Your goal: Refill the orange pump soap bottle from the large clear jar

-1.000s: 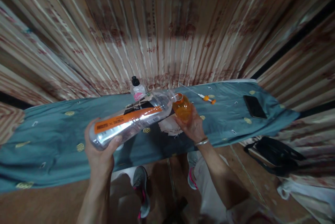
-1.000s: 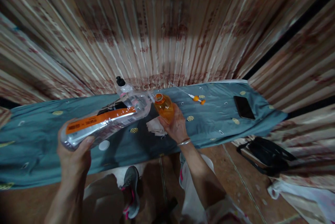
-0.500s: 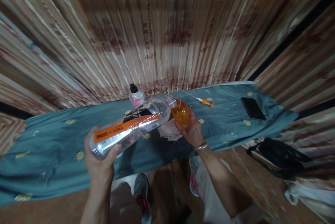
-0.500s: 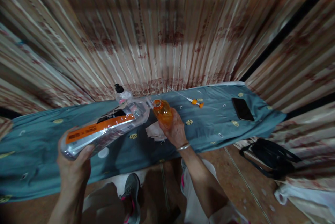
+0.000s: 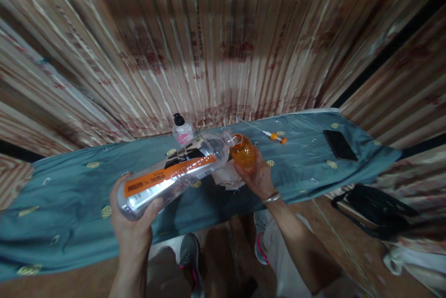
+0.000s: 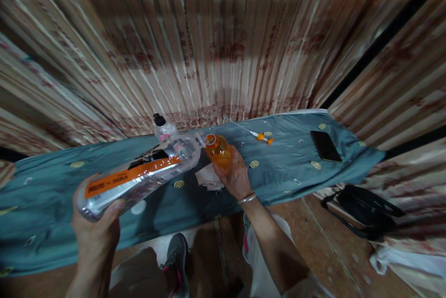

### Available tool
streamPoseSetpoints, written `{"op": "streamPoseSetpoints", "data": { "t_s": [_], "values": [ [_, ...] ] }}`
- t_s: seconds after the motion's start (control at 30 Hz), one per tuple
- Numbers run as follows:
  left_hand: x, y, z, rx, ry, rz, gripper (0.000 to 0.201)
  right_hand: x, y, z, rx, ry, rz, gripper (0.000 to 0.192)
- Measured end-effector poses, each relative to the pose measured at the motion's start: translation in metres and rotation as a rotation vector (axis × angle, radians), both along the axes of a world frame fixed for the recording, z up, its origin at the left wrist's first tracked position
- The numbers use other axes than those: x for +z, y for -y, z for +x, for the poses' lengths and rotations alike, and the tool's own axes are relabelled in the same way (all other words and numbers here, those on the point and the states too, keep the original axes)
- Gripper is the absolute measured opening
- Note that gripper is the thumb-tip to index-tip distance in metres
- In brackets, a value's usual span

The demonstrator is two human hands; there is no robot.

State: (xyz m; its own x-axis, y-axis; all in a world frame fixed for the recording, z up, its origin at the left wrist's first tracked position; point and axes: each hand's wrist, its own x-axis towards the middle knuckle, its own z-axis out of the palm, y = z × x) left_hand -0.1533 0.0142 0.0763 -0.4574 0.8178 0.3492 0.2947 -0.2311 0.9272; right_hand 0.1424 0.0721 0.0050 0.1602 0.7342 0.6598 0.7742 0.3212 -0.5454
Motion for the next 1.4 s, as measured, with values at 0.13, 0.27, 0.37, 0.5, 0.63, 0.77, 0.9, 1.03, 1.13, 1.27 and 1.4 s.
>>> {"op": "streamPoseSetpoints", "data": {
  "t_s": [0.13,0.27,0.37,0.5,0.63,0.77,0.9,1.03,1.13,1.27,1.4],
  "values": [
    [-0.0009,0.0003,0.0000,-0.009,0.004,0.011,0.079,-0.0012,-0.0011,0.0004,-0.003,0.045,0.057,0.070],
    [-0.0010,0.0003,0.0004,0.008,-0.021,0.001,0.080,-0.0019,-0.0015,0.0011,-0.003,0.089,0.083,0.069],
    [-0.0001,0.0003,0.0007,0.025,0.002,-0.005,0.082,-0.0015,-0.0012,0.0010,-0.013,0.101,0.101,0.069],
    [0.0011,0.0004,0.0014,0.023,0.008,-0.005,0.084,0.0008,-0.0002,0.0006,-0.017,0.102,0.087,0.068],
    [0.0011,0.0010,0.0031,0.006,0.032,0.001,0.083,0.0031,0.0018,0.0009,-0.022,0.087,0.015,0.066],
    [-0.0009,0.0005,0.0019,-0.006,0.053,0.026,0.084,0.0041,0.0030,0.0018,-0.033,0.090,-0.019,0.068],
    [-0.0035,-0.0015,-0.0024,-0.027,0.070,0.070,0.086,0.0043,0.0033,0.0027,-0.011,0.094,0.018,0.069],
    [-0.0042,-0.0025,-0.0040,-0.045,0.094,0.104,0.087,0.0041,0.0033,0.0029,-0.012,0.085,0.003,0.069],
    [-0.0044,-0.0022,-0.0036,-0.049,0.110,0.111,0.088,0.0038,0.0035,0.0029,-0.015,0.077,-0.029,0.070],
    [-0.0048,-0.0018,-0.0034,-0.048,0.111,0.112,0.087,0.0041,0.0038,0.0030,-0.017,0.095,-0.016,0.069],
    [-0.0042,-0.0012,-0.0033,-0.032,0.061,0.104,0.086,0.0042,0.0035,0.0030,-0.021,0.104,0.006,0.069]
  ]
}}
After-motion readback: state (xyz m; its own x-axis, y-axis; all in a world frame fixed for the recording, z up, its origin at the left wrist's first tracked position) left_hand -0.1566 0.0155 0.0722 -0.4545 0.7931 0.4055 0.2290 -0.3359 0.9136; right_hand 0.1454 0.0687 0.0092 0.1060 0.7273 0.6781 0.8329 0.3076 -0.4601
